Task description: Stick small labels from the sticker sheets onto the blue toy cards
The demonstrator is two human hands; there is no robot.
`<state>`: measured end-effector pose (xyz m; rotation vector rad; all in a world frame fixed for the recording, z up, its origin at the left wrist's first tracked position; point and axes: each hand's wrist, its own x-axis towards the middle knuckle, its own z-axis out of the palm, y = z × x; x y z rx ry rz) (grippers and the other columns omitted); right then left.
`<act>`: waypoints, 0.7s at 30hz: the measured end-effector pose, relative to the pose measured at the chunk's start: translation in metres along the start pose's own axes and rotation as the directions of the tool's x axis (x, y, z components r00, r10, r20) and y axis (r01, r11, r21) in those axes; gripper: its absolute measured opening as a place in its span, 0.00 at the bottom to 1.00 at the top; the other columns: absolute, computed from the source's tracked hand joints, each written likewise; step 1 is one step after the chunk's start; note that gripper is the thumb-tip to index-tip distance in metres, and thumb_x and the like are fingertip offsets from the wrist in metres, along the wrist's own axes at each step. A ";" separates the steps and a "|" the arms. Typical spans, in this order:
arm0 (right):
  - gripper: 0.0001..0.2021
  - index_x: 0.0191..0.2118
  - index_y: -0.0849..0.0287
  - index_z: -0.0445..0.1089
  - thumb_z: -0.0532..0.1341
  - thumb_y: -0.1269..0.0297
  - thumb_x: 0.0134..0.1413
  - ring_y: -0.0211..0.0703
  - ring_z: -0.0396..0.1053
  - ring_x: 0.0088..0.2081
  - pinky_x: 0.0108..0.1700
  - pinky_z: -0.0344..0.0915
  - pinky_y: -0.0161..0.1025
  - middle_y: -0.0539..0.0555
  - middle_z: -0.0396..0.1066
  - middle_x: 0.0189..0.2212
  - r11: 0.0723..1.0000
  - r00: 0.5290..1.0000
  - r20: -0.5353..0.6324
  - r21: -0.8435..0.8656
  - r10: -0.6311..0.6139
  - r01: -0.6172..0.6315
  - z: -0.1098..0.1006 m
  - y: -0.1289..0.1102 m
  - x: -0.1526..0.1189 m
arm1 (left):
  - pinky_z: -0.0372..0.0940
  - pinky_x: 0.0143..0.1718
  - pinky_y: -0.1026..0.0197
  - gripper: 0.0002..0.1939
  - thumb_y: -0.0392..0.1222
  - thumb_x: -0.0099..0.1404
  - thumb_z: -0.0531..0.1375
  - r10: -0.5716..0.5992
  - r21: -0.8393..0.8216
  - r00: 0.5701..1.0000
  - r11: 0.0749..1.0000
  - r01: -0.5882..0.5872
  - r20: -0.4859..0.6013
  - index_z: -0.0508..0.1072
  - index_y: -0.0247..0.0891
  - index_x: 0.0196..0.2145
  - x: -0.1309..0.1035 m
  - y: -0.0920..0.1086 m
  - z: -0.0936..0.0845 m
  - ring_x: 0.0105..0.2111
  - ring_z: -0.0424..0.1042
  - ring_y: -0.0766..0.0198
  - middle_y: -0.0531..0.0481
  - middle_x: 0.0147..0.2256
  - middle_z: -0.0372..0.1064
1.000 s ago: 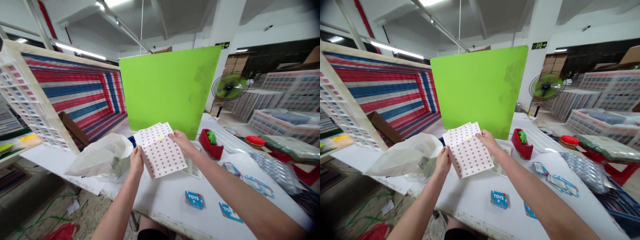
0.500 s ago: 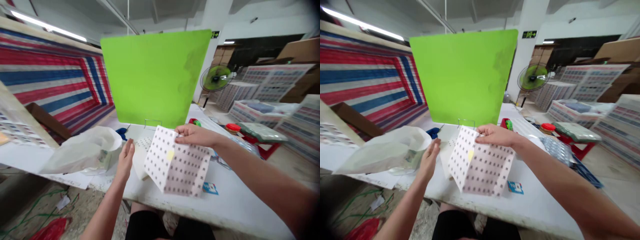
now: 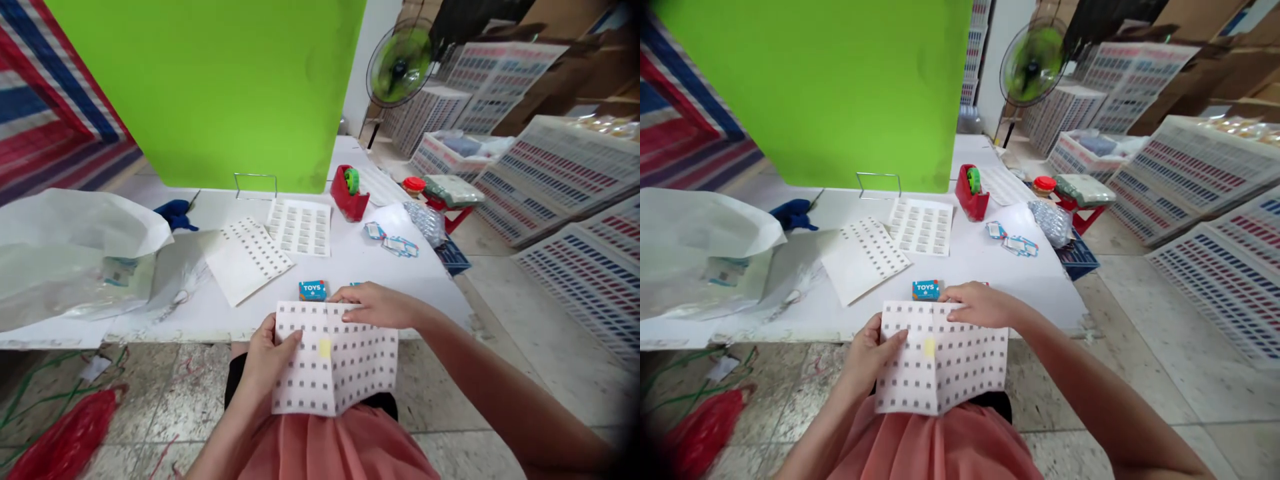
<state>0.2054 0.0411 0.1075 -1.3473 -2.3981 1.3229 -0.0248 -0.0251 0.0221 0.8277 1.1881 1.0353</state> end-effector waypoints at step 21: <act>0.15 0.50 0.53 0.68 0.54 0.64 0.57 0.49 0.66 0.49 0.50 0.59 0.44 0.53 0.71 0.47 0.979 0.985 -0.154 -0.174 0.078 -0.105 0.032 0.016 -0.009 | 0.64 0.29 0.65 0.20 0.51 0.53 0.65 -0.083 0.034 0.986 0.996 0.079 0.142 0.72 0.36 0.39 0.009 0.017 0.005 0.28 0.69 0.65 0.50 0.31 0.72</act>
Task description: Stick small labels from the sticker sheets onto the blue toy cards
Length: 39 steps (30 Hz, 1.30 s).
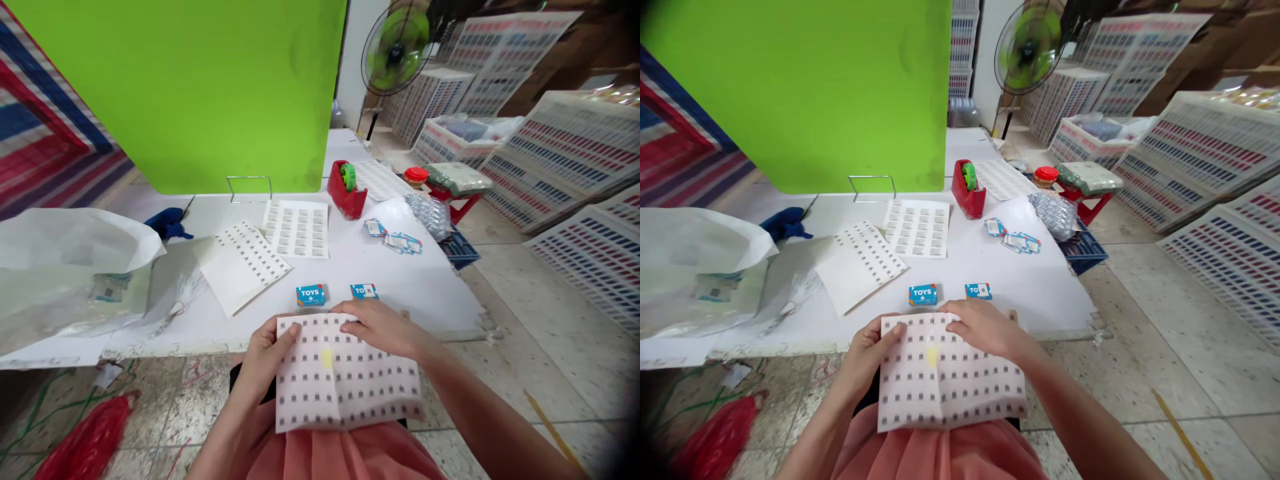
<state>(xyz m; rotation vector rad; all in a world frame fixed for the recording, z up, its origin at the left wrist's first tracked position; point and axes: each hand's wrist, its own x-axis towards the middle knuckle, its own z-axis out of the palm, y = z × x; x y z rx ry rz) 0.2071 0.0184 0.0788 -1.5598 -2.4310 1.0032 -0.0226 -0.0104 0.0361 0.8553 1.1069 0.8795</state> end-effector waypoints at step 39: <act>0.14 0.43 0.59 0.69 0.61 0.67 0.47 0.36 0.65 0.30 0.31 0.60 0.33 0.49 0.70 0.30 0.711 0.981 -0.154 0.703 0.121 0.023 0.022 0.009 0.010 | 0.53 0.54 0.47 0.13 0.35 0.67 0.50 0.523 0.851 0.755 0.101 -0.516 0.396 0.67 0.40 0.48 0.018 0.011 0.023 0.42 0.68 0.60 0.48 0.40 0.72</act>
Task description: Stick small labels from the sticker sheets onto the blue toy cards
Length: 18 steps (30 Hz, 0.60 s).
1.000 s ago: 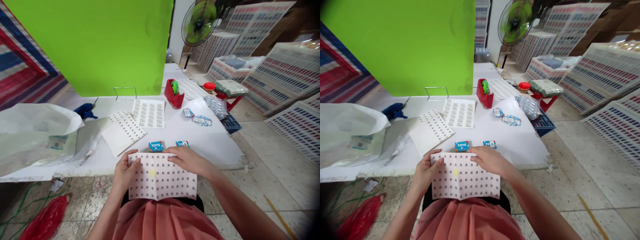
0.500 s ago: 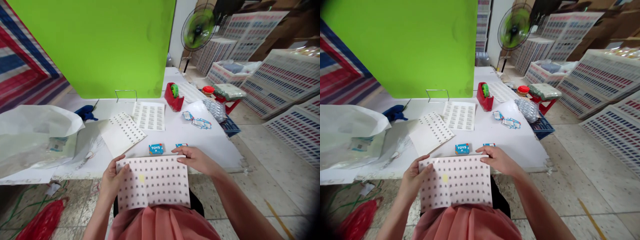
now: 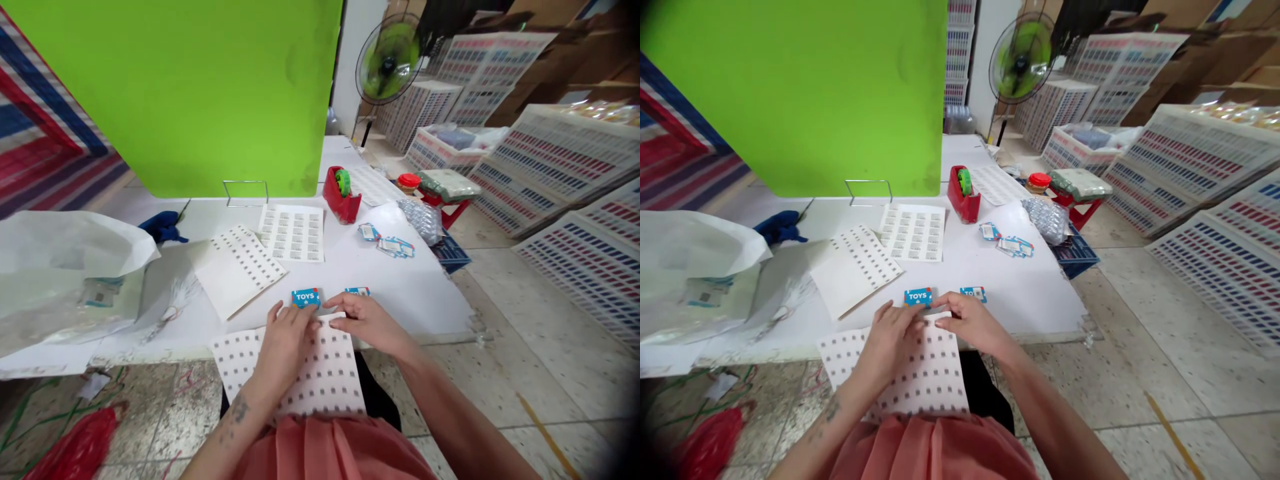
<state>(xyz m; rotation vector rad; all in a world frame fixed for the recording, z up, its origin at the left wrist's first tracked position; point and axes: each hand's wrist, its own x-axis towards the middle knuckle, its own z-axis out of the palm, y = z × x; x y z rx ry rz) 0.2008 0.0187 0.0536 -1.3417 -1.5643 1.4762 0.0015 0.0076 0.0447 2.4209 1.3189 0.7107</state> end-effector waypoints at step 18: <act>0.12 0.44 0.57 0.72 0.56 0.67 0.55 0.40 0.70 0.37 0.39 0.65 0.36 0.52 0.74 0.36 0.940 0.988 0.145 -0.327 -0.057 0.102 -0.030 -0.009 0.001 | 0.51 0.39 0.56 0.12 0.29 0.65 0.47 -0.136 -0.022 0.982 0.990 0.140 0.134 0.67 0.38 0.30 0.016 -0.001 0.012 0.34 0.65 0.61 0.51 0.31 0.69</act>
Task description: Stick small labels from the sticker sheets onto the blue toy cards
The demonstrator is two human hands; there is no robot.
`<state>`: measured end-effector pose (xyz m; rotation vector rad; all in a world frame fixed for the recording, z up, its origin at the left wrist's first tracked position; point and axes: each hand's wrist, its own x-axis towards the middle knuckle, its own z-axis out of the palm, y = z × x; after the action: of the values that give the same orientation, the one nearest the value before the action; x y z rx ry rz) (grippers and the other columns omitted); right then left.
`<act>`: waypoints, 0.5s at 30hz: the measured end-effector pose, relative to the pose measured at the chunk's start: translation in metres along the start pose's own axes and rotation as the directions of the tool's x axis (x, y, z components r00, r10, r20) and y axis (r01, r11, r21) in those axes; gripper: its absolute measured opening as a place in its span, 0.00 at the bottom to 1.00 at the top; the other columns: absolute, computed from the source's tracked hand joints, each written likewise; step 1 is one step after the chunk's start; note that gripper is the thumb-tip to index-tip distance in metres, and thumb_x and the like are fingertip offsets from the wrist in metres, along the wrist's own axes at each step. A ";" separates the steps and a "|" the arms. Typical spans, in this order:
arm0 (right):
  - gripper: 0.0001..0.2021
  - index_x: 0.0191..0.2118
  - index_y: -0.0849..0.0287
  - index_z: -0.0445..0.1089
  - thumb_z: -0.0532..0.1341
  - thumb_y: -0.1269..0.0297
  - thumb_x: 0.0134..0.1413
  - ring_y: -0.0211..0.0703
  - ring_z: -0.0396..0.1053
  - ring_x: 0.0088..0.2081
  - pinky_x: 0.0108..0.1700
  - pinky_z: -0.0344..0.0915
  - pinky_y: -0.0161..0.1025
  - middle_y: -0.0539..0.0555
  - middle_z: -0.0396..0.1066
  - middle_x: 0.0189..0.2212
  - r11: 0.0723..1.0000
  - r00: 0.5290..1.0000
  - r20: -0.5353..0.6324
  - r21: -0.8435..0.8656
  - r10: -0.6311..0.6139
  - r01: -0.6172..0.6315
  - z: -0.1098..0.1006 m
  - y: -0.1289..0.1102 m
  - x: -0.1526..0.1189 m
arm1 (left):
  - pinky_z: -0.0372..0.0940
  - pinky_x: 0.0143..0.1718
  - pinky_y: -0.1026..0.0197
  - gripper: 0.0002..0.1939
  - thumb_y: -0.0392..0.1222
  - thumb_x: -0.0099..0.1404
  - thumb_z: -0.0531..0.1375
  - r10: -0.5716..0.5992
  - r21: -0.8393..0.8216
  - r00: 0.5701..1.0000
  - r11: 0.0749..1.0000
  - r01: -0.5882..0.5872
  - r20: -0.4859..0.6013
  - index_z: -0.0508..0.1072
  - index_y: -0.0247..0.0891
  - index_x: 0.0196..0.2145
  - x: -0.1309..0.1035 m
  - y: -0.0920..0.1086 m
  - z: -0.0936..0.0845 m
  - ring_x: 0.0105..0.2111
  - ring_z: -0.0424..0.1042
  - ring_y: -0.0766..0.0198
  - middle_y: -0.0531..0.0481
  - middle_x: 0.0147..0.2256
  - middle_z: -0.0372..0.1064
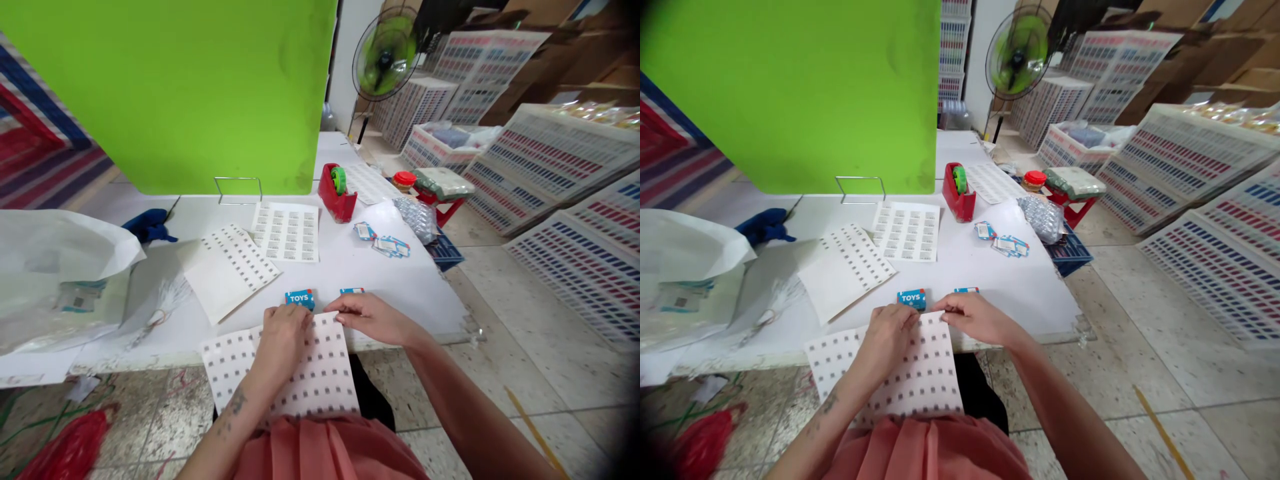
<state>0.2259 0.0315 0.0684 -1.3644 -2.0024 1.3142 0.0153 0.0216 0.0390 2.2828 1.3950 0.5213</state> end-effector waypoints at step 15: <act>0.14 0.48 0.52 0.72 0.51 0.66 0.63 0.37 0.71 0.40 0.43 0.66 0.36 0.51 0.75 0.38 0.874 0.921 0.037 -0.302 -0.388 0.381 -0.008 0.000 -0.006 | 0.54 0.38 0.57 0.13 0.32 0.65 0.45 -0.024 -0.221 0.996 0.974 0.043 0.088 0.64 0.39 0.27 0.002 0.006 -0.019 0.34 0.66 0.61 0.51 0.29 0.68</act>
<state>0.2343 0.0302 0.0729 -1.0101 -2.3774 0.8309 0.0109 0.0235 0.0580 2.0742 1.2642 0.5349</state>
